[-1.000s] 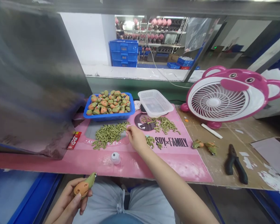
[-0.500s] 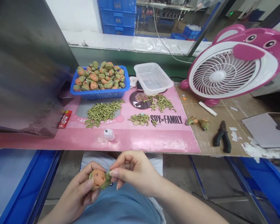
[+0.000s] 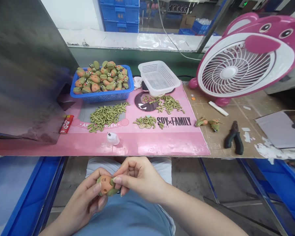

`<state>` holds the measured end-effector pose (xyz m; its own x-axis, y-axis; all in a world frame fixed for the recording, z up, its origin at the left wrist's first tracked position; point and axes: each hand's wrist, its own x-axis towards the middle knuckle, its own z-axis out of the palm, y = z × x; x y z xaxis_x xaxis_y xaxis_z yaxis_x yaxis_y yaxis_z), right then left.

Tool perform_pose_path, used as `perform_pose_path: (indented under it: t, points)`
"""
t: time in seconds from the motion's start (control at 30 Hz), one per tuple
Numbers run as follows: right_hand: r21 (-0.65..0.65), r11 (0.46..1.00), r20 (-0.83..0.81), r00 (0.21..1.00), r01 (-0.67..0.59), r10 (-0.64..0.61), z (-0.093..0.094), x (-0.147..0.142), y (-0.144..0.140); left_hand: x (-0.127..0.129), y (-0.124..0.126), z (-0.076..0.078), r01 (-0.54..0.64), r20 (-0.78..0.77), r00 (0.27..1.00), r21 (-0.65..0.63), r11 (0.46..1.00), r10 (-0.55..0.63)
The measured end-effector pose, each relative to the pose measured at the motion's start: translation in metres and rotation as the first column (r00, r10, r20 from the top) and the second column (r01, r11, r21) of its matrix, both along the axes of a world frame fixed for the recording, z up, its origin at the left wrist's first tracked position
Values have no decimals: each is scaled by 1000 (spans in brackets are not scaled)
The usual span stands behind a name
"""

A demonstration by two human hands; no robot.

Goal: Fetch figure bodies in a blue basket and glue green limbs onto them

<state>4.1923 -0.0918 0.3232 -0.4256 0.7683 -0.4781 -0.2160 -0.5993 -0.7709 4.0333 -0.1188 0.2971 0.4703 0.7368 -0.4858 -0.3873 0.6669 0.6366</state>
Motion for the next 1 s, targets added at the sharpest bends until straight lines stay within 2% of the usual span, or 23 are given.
perform_pose_path:
  t: [0.13, 0.43, 0.6, 0.67, 0.7, 0.77, 0.8, 0.87, 0.93, 1.0]
  points:
    - [5, 1000, 50, 999, 3, -3, 1, 0, -1, 2, 0, 1, 43, -3, 999, -12, 999, -43]
    - [85, 995, 130, 990, 52, -63, -2, -3, -4, 6, 2, 2, 29, 9, 1000, -98, 995, -28]
    - [156, 988, 163, 987, -9, -17, -4, -3, -6, 6, 3, 1, 9, 4, 1000, -116, 993, -9]
    - [279, 959, 244, 969, -45, -26, -4, 1, -3, 4, 1, -1, 5, -7, 1000, -80, 997, -5]
    - [372, 927, 309, 948, -48, -75, -5, 3, 0, 2, -1, -2, -1, -30, 1000, -30, 1000, 0]
    - [561, 828, 417, 870, -18, -263, -11, 6, 7, -3, -4, -4, -21, -147, 988, 138, 990, 42]
    - [633, 774, 437, 823, 7, -364, -15, 8, 11, -6, -6, -6, -30, -235, 968, 253, 967, 92]
    - [709, 704, 443, 759, 30, -478, -29, 8, 20, -12, -9, -9, -21, -403, 881, 488, 872, 247]
    - [735, 677, 467, 740, -21, -484, -46, 4, 28, -17, -9, -13, 31, -488, 774, 666, 745, 404]
    - [739, 662, 516, 734, -122, -441, -60, -2, 33, -20, -8, -15, 90, -487, 715, 775, 626, 501]
